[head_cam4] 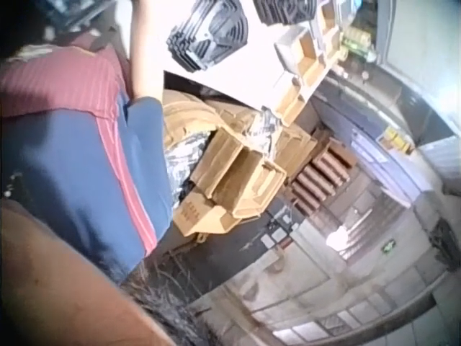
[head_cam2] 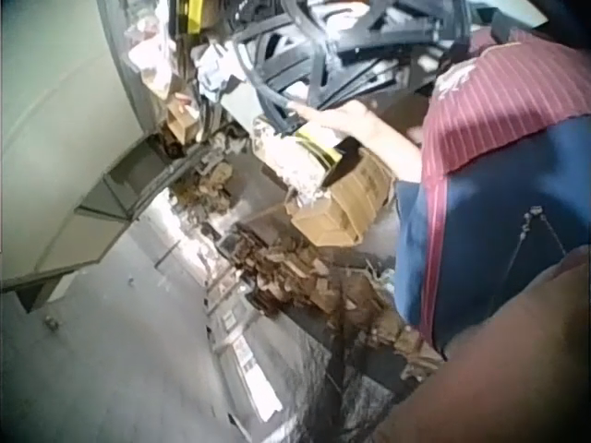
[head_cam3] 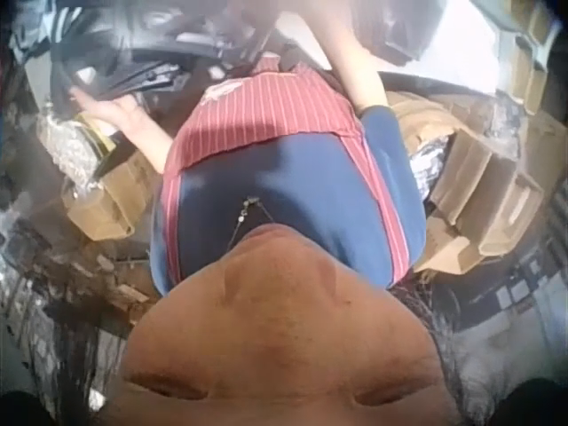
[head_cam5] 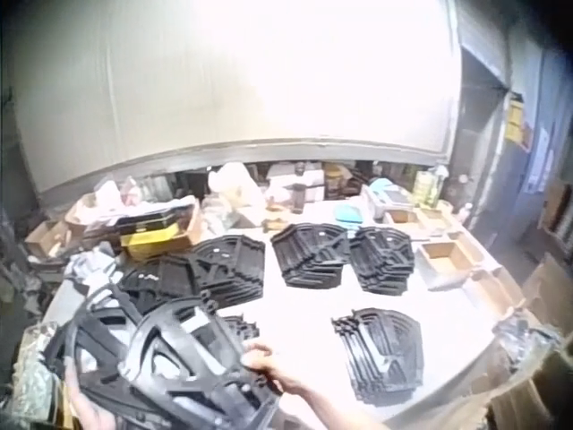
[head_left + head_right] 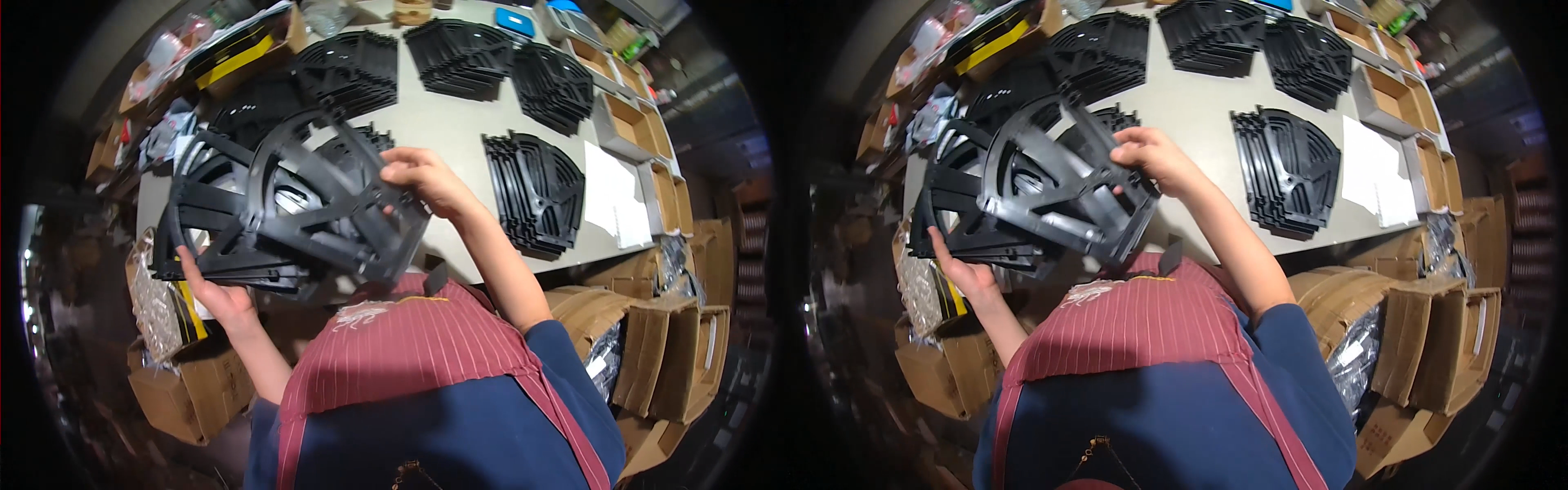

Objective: The person picks up black plastic frames, peels white stickers from a sheet, applies the stickers to the frames, stacks the frames on a workbench, and places the stacks into cardboard boxes.

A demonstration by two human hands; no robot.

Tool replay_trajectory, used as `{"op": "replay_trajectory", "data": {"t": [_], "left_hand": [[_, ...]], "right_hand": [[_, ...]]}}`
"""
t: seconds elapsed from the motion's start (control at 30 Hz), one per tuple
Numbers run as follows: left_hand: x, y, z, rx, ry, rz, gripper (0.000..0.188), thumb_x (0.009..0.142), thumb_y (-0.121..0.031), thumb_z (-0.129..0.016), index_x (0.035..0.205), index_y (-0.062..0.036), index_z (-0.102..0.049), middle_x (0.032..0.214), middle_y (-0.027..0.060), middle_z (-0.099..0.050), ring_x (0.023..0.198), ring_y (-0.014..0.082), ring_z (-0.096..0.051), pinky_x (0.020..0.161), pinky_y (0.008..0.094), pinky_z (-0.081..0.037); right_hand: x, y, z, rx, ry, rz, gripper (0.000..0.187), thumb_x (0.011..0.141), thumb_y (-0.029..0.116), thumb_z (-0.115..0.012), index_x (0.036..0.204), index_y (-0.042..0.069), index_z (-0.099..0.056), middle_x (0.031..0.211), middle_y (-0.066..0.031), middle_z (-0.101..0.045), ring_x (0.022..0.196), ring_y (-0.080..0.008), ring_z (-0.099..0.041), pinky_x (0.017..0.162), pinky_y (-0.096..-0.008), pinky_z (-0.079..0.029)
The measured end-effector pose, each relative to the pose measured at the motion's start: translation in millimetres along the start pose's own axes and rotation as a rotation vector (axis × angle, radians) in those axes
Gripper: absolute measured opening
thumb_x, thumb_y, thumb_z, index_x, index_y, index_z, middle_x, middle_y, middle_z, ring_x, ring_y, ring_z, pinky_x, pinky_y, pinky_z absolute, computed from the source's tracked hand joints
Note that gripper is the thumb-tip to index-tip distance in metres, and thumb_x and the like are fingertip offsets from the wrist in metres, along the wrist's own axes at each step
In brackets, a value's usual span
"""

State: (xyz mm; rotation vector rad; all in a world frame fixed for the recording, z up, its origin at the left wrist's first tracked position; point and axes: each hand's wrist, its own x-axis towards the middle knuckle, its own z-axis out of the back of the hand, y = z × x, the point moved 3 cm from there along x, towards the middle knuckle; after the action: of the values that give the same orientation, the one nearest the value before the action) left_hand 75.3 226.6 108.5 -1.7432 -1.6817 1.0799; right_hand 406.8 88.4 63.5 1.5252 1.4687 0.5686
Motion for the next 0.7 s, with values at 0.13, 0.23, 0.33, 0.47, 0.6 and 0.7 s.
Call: {"op": "replay_trajectory", "data": {"t": [0.13, 0.23, 0.33, 0.47, 0.6, 0.7], "left_hand": [[11, -58, 25, -0.027, -0.054, -0.311, 0.054, 0.094, -0.035, -0.068, 0.136, -0.0036, -0.058, 0.135, 0.012, -0.062, 0.117, 0.0292, -0.062, 0.103, 0.0452, -0.051], [12, -90, 48, -0.04, -0.112, -0.45, 0.055, 0.094, -0.035, -0.068, 0.137, -0.0024, -0.057, 0.137, 0.013, -0.061, 0.12, 0.0317, -0.061, 0.106, 0.0482, -0.049], [14, -101, 69, -0.076, -0.098, -0.447, 0.057, 0.096, -0.038, -0.065, 0.139, -0.0023, -0.055, 0.138, 0.0143, -0.06, 0.123, 0.0324, -0.059, 0.108, 0.0493, -0.047], [12, -98, 83, -0.04, -0.126, -0.355, 0.062, 0.097, -0.046, -0.062, 0.141, -0.004, -0.053, 0.14, 0.0136, -0.058, 0.126, 0.0329, -0.057, 0.11, 0.0506, -0.046], [9, -70, 82, -0.029, -0.037, -0.174, 0.067, 0.098, -0.053, -0.059, 0.144, -0.0044, -0.051, 0.143, 0.013, -0.056, 0.129, 0.0314, -0.056, 0.111, 0.0486, -0.046], [3, -41, 60, -0.005, 0.001, -0.072, 0.067, 0.097, -0.052, -0.061, 0.143, -0.0044, -0.051, 0.143, 0.0116, -0.057, 0.127, 0.0295, -0.057, 0.109, 0.0476, -0.047]], "right_hand": [[26, 1, 10, 0.093, -0.107, 0.13, 0.039, 0.093, 0.013, -0.067, 0.123, -0.01, -0.058, 0.096, -0.0126, -0.069, 0.077, -0.0189, -0.068, 0.067, -0.033, -0.061], [48, -9, 12, -0.061, -0.175, 0.168, 0.024, 0.092, 0.015, -0.068, 0.108, -0.003, -0.066, 0.086, -0.0035, -0.068, 0.07, -0.0093, -0.064, 0.061, -0.0237, -0.053], [62, -32, -2, -0.092, -0.187, 0.121, 0.025, 0.086, 0.01, -0.073, 0.106, -0.001, -0.065, 0.077, 0.0007, -0.064, 0.059, -0.0056, -0.056, 0.053, -0.0201, -0.044], [74, -89, -3, -0.812, -0.331, 0.303, 0.054, 0.085, 0.02, -0.074, 0.126, -0.007, -0.053, 0.072, -0.0098, -0.067, 0.057, -0.0235, -0.063, 0.054, -0.0349, -0.051], [48, -79, -31, -1.557, -0.325, 0.429, 0.047, 0.08, 0.028, -0.075, 0.113, -0.003, -0.061, 0.084, -0.0172, -0.066, 0.079, -0.0369, -0.062, 0.074, -0.0449, -0.051], [31, -46, -50, -1.932, -0.332, 0.701, 0.033, 0.079, 0.028, -0.077, 0.096, 0.001, -0.069, 0.102, -0.0177, -0.065, 0.107, -0.0355, -0.055, 0.091, -0.0422, -0.046]]}}
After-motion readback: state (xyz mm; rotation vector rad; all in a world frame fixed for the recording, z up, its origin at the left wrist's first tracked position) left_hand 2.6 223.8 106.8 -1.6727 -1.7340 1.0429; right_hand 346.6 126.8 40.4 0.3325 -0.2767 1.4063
